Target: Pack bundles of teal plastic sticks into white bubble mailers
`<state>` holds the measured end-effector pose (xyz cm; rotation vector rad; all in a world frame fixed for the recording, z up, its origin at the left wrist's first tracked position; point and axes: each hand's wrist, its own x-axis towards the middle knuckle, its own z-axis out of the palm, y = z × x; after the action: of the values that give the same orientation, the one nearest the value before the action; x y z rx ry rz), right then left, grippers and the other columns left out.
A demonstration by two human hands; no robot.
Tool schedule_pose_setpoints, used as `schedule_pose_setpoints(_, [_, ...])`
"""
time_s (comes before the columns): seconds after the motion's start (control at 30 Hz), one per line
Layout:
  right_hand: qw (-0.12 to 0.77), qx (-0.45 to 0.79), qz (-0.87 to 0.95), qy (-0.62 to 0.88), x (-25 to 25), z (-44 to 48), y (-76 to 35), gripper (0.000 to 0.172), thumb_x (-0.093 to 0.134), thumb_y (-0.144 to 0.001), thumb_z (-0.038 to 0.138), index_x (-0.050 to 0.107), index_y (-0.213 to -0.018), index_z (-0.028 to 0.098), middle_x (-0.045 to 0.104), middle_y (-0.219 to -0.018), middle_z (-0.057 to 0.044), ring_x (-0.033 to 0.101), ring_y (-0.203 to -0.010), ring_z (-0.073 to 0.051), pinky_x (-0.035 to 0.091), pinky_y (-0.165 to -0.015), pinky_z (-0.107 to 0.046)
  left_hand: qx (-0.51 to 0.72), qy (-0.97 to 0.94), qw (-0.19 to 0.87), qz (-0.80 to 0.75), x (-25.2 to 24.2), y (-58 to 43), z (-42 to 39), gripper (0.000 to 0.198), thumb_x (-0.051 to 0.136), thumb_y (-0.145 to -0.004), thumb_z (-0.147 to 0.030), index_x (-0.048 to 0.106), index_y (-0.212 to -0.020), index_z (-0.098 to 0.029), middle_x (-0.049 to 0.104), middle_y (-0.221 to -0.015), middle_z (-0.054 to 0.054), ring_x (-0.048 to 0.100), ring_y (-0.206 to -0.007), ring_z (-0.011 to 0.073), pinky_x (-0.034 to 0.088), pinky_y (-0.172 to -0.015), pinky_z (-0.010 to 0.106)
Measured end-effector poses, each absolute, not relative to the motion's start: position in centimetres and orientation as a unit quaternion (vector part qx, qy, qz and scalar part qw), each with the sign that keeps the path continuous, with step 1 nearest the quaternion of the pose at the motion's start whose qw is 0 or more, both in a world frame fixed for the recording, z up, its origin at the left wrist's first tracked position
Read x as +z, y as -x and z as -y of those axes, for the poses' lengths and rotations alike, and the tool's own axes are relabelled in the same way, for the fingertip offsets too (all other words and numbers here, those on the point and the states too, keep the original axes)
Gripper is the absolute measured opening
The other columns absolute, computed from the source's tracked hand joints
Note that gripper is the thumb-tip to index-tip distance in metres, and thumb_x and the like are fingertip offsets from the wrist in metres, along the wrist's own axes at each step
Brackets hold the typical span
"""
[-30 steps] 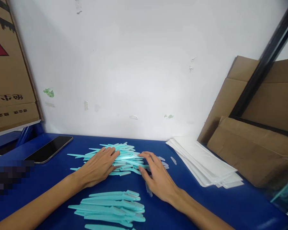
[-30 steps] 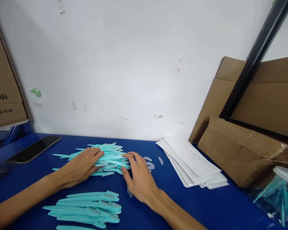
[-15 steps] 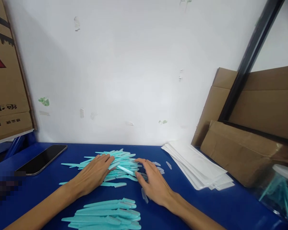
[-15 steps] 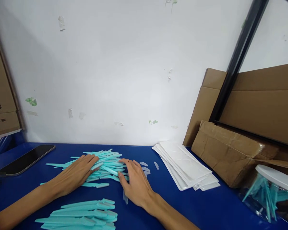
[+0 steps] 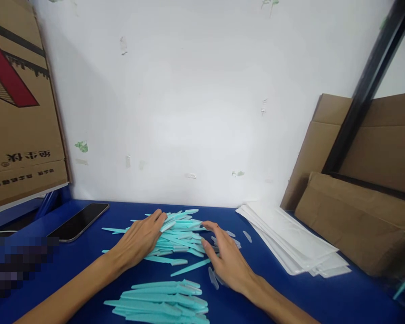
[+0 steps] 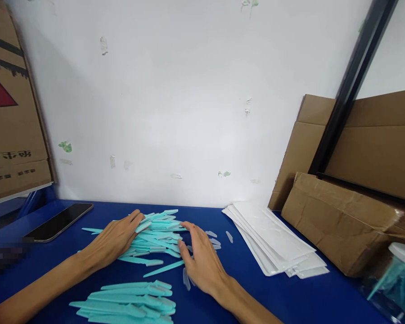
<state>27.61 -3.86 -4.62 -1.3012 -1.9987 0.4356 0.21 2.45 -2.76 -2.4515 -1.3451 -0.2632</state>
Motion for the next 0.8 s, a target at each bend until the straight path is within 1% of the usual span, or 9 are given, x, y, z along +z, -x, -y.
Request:
schedule_pose_setpoints(0.1, [0.392, 0.191, 0.750, 0.497, -4.6, 3.7, -27.6, 0.045, 0.039, -0.101, 0.045, 0.035, -0.144, 0.033, 0.050, -0.145, -0.005, 0.045, -0.135, -0.022, 0.035, -0.113, -0.044, -0.093, 0.863, 0.154, 0.473, -1.9, -0.3, -2.0, 0.022, 0.032, -0.091, -0.007, 0.045, -0.103, -0.021, 0.058, -0.101, 0.007, 0.063, -0.078, 0.0237, 0.043, -0.062, 0.032])
schedule_pose_setpoints(0.2, [0.454, 0.276, 0.694, 0.486, -4.1, 3.7, -27.5, 0.047, 0.040, -0.101, 0.051, 0.033, -0.145, 0.035, 0.050, -0.146, -0.004, 0.046, -0.135, -0.022, 0.036, -0.112, -0.045, -0.109, 0.868, 0.137, 0.465, -1.4, -0.5, -1.6, 0.021, 0.033, -0.090, -0.007, 0.043, -0.102, -0.021, 0.060, -0.098, 0.006, 0.063, -0.079, 0.0236, 0.042, -0.064, 0.032])
schedule_pose_setpoints(0.3, [0.527, 0.386, 0.617, 0.440, -3.3, 3.8, -27.1, 0.046, 0.037, -0.100, 0.056, 0.040, -0.142, 0.037, 0.050, -0.146, -0.002, 0.046, -0.135, -0.021, 0.035, -0.113, -0.043, -0.103, 0.875, 0.117, 0.458, -1.5, -1.1, -0.8, 0.021, 0.035, -0.088, -0.006, 0.042, -0.100, -0.021, 0.062, -0.095, 0.006, 0.064, -0.079, 0.0236, 0.042, -0.065, 0.032])
schedule_pose_setpoints(0.4, [0.575, 0.445, 0.566, 0.388, -2.8, 4.4, -26.3, 0.047, 0.033, -0.100, 0.058, 0.049, -0.137, 0.035, 0.056, -0.141, -0.003, 0.052, -0.129, -0.022, 0.037, -0.112, -0.042, -0.083, 0.891, 0.100, 0.436, -1.9, -2.3, 0.2, 0.028, 0.040, -0.082, -0.002, 0.043, -0.101, -0.022, 0.064, -0.097, 0.005, 0.065, -0.084, 0.0234, 0.043, -0.067, 0.032])
schedule_pose_setpoints(0.5, [0.589, 0.450, 0.546, 0.390, -2.5, 5.4, -25.3, 0.050, 0.032, -0.100, 0.060, 0.057, -0.133, 0.032, 0.062, -0.134, -0.005, 0.057, -0.123, -0.024, 0.041, -0.107, -0.041, -0.061, 0.905, 0.106, 0.409, -2.2, -3.3, 1.1, 0.034, 0.043, -0.079, -0.001, 0.045, -0.106, -0.022, 0.064, -0.103, 0.005, 0.066, -0.085, 0.0242, 0.045, -0.065, 0.032])
schedule_pose_setpoints(0.6, [0.585, 0.442, 0.533, 0.423, -2.1, 6.3, -24.5, 0.049, 0.035, -0.099, 0.060, 0.061, -0.129, 0.031, 0.066, -0.129, -0.004, 0.059, -0.119, -0.023, 0.043, -0.105, -0.039, -0.029, 0.901, 0.141, 0.410, -1.9, -3.8, 1.5, 0.034, 0.048, -0.082, -0.001, 0.047, -0.110, -0.021, 0.066, -0.099, 0.006, 0.066, -0.088, 0.0269, 0.047, -0.063, 0.032])
schedule_pose_setpoints(0.67, [0.585, 0.440, 0.528, 0.430, -2.0, 6.7, -24.2, 0.050, 0.035, -0.099, 0.060, 0.064, -0.125, 0.030, 0.067, -0.125, -0.004, 0.060, -0.116, -0.023, 0.043, -0.104, -0.038, -0.011, 0.900, 0.163, 0.405, -1.6, -3.9, 1.6, 0.032, 0.054, -0.085, -0.004, 0.049, -0.111, -0.020, 0.067, -0.098, 0.007, 0.065, -0.094, 0.0288, 0.049, -0.066, 0.033])
schedule_pose_setpoints(0.73, [0.591, 0.432, 0.527, 0.432, -2.1, 6.9, -23.8, 0.050, 0.034, -0.099, 0.060, 0.067, -0.121, 0.028, 0.069, -0.123, -0.004, 0.060, -0.117, -0.023, 0.043, -0.104, -0.038, -0.001, 0.904, 0.164, 0.396, -1.3, -4.3, 1.8, 0.028, 0.060, -0.088, -0.011, 0.051, -0.112, -0.020, 0.068, -0.098, 0.007, 0.066, -0.094, 0.0293, 0.052, -0.069, 0.034])
schedule_pose_setpoints(0.8, [0.589, 0.425, 0.525, 0.443, -2.3, 7.1, -23.2, 0.051, 0.033, -0.099, 0.059, 0.068, -0.118, 0.028, 0.067, -0.125, -0.004, 0.057, -0.121, -0.024, 0.042, -0.106, -0.039, 0.004, 0.907, 0.147, 0.395, -1.4, -4.9, 2.0, 0.026, 0.064, -0.091, -0.025, 0.052, -0.113, -0.019, 0.069, -0.097, 0.007, 0.069, -0.090, 0.0291, 0.054, -0.069, 0.036])
